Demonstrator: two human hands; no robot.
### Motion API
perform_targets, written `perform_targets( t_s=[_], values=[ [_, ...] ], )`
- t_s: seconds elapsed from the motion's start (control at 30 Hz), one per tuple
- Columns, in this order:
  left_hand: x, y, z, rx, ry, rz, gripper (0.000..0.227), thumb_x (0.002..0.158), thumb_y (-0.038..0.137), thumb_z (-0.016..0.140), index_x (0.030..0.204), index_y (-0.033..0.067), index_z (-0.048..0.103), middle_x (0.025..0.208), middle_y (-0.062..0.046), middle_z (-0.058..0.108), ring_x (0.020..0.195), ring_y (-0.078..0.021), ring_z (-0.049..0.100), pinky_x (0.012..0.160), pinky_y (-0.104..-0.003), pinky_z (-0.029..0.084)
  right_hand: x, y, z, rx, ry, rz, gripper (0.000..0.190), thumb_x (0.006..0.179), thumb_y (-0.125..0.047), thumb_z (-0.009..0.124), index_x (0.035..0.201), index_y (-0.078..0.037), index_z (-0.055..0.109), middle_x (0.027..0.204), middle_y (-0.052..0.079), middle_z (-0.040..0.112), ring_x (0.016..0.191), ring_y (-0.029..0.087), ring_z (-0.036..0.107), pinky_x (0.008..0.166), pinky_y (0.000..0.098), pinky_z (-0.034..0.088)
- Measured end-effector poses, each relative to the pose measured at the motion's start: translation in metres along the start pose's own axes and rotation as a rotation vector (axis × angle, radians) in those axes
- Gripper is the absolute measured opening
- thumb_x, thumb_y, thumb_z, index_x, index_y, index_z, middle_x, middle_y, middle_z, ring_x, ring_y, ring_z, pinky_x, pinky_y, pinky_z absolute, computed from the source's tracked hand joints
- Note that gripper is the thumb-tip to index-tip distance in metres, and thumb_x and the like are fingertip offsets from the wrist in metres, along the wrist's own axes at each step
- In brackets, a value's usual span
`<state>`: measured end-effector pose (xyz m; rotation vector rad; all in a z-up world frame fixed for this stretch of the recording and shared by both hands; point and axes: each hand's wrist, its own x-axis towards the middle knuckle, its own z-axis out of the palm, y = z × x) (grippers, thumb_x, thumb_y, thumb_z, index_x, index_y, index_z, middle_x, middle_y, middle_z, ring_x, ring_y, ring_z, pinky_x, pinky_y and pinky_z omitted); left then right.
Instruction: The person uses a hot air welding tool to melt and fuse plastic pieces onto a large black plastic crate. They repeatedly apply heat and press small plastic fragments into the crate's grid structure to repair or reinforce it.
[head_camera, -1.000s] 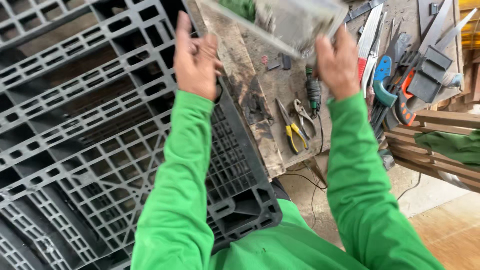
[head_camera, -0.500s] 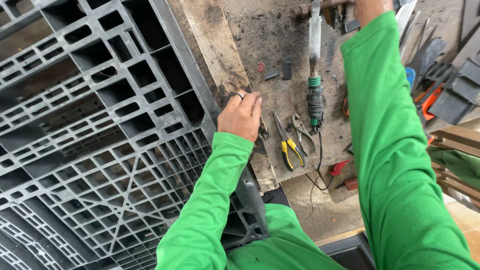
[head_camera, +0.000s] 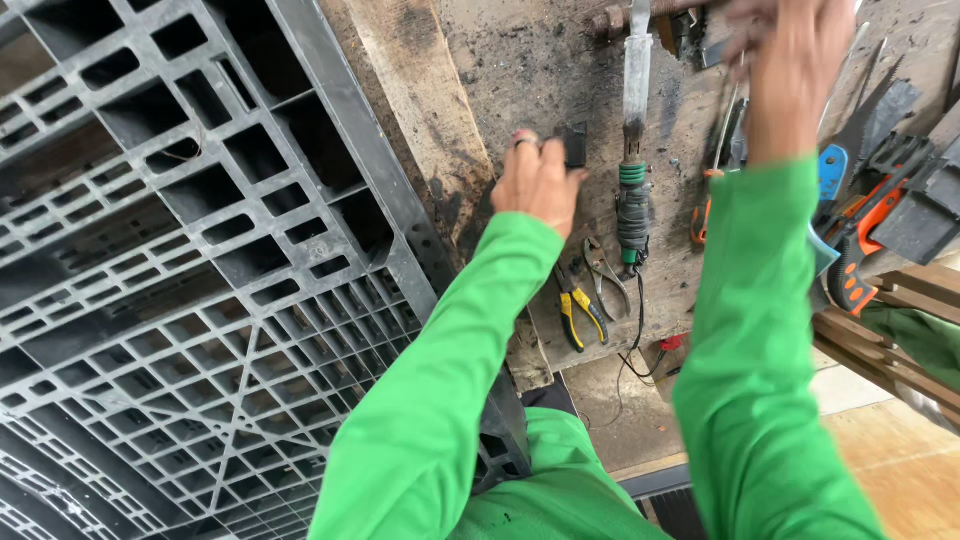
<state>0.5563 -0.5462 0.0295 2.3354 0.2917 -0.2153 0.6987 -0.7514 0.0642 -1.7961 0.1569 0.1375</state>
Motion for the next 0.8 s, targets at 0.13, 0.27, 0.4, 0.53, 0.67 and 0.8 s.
perform_targets(
  t_s=[0.13,0.27,0.4,0.53,0.67,0.8],
  values=[
    [0.02,-0.006,0.03,-0.02,0.031,-0.014,0.053,0.073,0.035,0.084,0.105,0.0043,0.056,0.113,-0.017,0.055,0.106,-0.0382,0.061,0.075,-0.048,0.057,-0.128,0.015,0.001,-0.175,0.088,0.056,0.028,0.115,-0.027,0.065,0.129,-0.004,0.056,0.098,0.0,0.056,0.082,0.008,0.05,0.068,0.0233,0.041],
    [0.015,-0.016,0.037,-0.027,0.112,-0.009,0.036,0.084,0.026,0.078,0.106,0.0053,0.058,0.117,-0.017,0.055,0.099,-0.0364,0.062,0.069,-0.05,0.056,-0.198,0.043,0.011,-0.821,-0.025,-0.07,0.052,0.096,-0.03,0.084,0.123,0.005,0.056,0.109,0.019,0.062,0.093,0.029,0.063,0.082,0.04,0.053],
    [0.013,-0.014,0.022,-0.145,0.258,-0.032,0.016,0.093,0.019,0.071,0.098,0.0061,0.063,0.103,-0.015,0.063,0.09,-0.0343,0.066,0.07,-0.049,0.056,-0.188,0.06,0.023,-0.841,-0.041,0.073,0.052,0.09,-0.03,0.082,0.123,0.004,0.058,0.102,0.02,0.068,0.089,0.029,0.066,0.08,0.0424,0.052],
    [-0.028,-0.015,-0.019,-0.983,0.117,-0.174,0.011,0.099,0.013,0.065,0.098,0.0021,0.066,0.087,-0.01,0.069,0.069,-0.0228,0.067,0.06,-0.039,0.057,-0.179,0.061,0.017,-0.727,-0.107,0.224,0.035,0.088,-0.024,0.075,0.109,0.0,0.06,0.09,0.009,0.067,0.08,0.02,0.064,0.073,0.0361,0.053],
    [-0.1,-0.03,-0.086,-1.544,-0.075,-0.321,0.013,0.1,0.009,0.063,0.101,-0.0035,0.067,0.088,-0.01,0.074,0.061,-0.014,0.068,0.053,-0.032,0.057,-0.209,0.028,0.008,-0.418,-0.083,0.233,0.03,0.089,-0.016,0.07,0.112,-0.001,0.057,0.086,0.003,0.055,0.071,0.014,0.051,0.06,0.0311,0.041],
    [-0.171,-0.073,-0.137,-1.538,-0.032,-0.26,0.017,0.1,0.008,0.067,0.112,-0.0048,0.067,0.088,-0.01,0.072,0.069,-0.0129,0.068,0.06,-0.031,0.058,-0.289,-0.031,0.02,-0.269,-0.14,0.158,0.038,0.09,-0.006,0.071,0.124,0.0,0.055,0.1,0.004,0.059,0.083,0.014,0.057,0.073,0.0285,0.05]
  ],
)
